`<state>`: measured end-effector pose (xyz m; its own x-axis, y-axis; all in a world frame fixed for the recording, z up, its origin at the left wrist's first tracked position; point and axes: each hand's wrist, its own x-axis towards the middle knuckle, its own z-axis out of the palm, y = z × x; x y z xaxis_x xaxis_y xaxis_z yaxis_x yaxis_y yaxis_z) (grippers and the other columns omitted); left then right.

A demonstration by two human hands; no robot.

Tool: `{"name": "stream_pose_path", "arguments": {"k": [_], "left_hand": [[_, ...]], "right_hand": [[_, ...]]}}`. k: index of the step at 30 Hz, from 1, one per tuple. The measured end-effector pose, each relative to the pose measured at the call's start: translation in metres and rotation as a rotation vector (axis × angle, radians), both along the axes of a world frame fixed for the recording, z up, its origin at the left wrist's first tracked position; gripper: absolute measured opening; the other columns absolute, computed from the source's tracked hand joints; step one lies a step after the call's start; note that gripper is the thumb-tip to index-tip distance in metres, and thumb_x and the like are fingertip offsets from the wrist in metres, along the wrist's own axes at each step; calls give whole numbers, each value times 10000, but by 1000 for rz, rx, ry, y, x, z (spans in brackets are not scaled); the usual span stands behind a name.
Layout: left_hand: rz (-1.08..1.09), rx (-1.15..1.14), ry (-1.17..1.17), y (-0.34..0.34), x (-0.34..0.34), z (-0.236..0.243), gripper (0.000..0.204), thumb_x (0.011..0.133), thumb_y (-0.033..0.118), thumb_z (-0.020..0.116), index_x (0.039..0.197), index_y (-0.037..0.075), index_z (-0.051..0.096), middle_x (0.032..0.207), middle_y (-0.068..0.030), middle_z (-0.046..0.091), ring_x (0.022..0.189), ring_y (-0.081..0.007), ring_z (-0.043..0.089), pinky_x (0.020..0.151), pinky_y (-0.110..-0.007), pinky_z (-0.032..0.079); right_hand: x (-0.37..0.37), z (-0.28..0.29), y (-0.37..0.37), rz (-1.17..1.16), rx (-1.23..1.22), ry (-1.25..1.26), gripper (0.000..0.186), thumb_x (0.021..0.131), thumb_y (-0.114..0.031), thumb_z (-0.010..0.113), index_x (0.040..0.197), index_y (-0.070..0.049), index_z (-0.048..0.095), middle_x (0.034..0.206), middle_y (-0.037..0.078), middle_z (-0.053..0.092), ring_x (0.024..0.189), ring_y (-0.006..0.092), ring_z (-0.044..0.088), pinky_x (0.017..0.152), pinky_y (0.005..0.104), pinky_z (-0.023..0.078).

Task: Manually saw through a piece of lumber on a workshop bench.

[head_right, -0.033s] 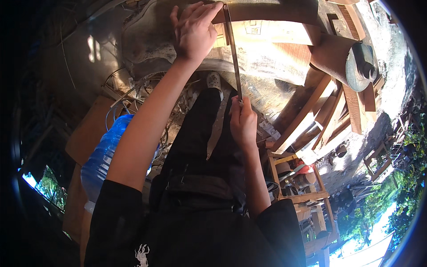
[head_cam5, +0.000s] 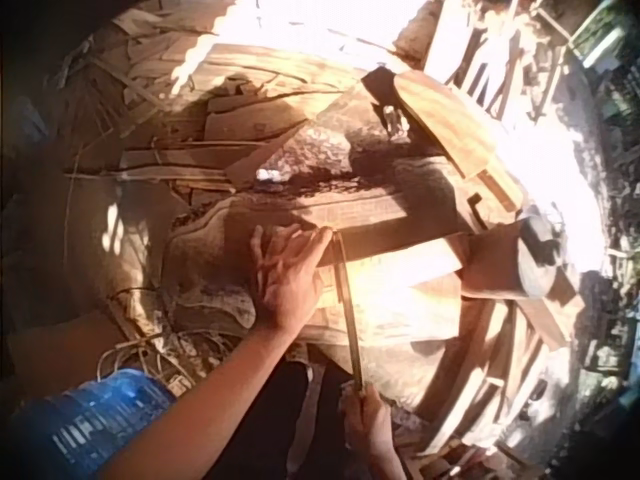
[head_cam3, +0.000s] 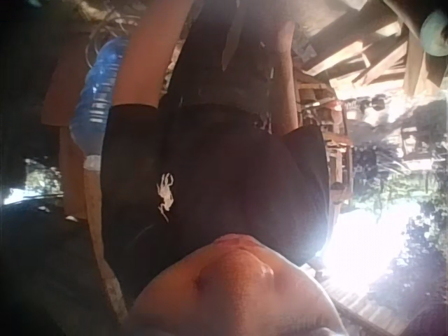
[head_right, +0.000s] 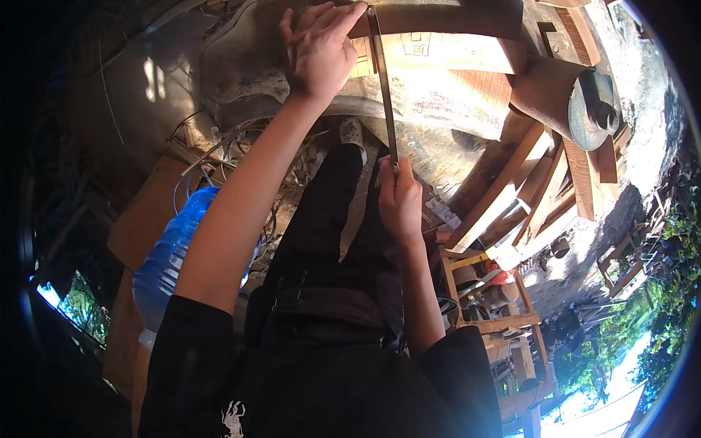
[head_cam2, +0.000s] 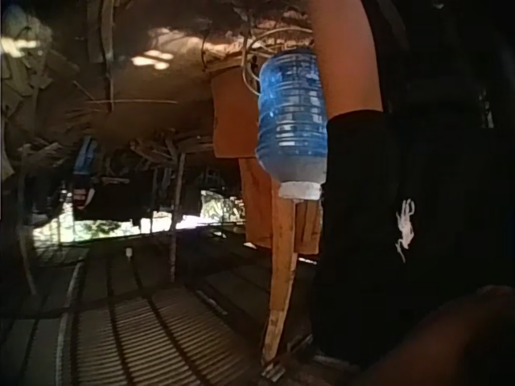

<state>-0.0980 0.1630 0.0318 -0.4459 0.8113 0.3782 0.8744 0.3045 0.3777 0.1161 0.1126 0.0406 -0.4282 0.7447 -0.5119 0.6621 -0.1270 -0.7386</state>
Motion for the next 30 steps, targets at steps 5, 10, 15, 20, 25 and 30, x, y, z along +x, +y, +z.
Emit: {"name": "stream_pose_path", "arguments": {"k": [5,10,15,20,25,30], "left_hand": [[9,9,6,-1,-3,-4,340,682,-10,580,984,135,644,927,-43,623,971,-219,545,969,-457,297],[37,55,120,1,1,-3,320,701,-23,563,966,140,636,878,-21,614,918,-208,557,927,-423,330],[-24,168,69,4,-5,-7,291,713,21,600,969,157,626,862,-9,609,897,-193,560,902,-415,342],[25,-239,-37,8,-4,-7,202,723,60,616,892,169,632,853,-9,611,888,-192,562,865,-419,358],[-45,150,88,3,-5,-6,171,687,50,617,826,149,626,852,-18,615,868,-203,562,855,-427,357],[-46,105,79,2,-3,-5,206,676,25,597,862,112,617,866,-35,608,876,-219,558,865,-429,355]], "right_hand": [[-4,11,19,-218,-661,339,240,944,-238,427,1009,-41,546,726,14,549,589,69,473,509,210,368],[10,9,27,-182,-794,441,359,943,-303,402,1102,-8,531,744,39,560,595,86,475,547,209,375],[3,8,25,-124,-759,352,312,939,-250,427,1092,3,526,780,46,570,691,95,518,636,223,420],[12,-7,14,-119,-720,376,283,940,-222,431,1078,6,524,797,44,576,722,96,533,657,232,434],[20,-14,2,-122,-675,365,265,941,-209,431,1066,5,527,781,35,575,713,93,533,642,234,437],[25,-17,0,-93,-662,350,242,932,-187,451,1022,15,550,751,22,565,695,86,529,640,225,430]]}}
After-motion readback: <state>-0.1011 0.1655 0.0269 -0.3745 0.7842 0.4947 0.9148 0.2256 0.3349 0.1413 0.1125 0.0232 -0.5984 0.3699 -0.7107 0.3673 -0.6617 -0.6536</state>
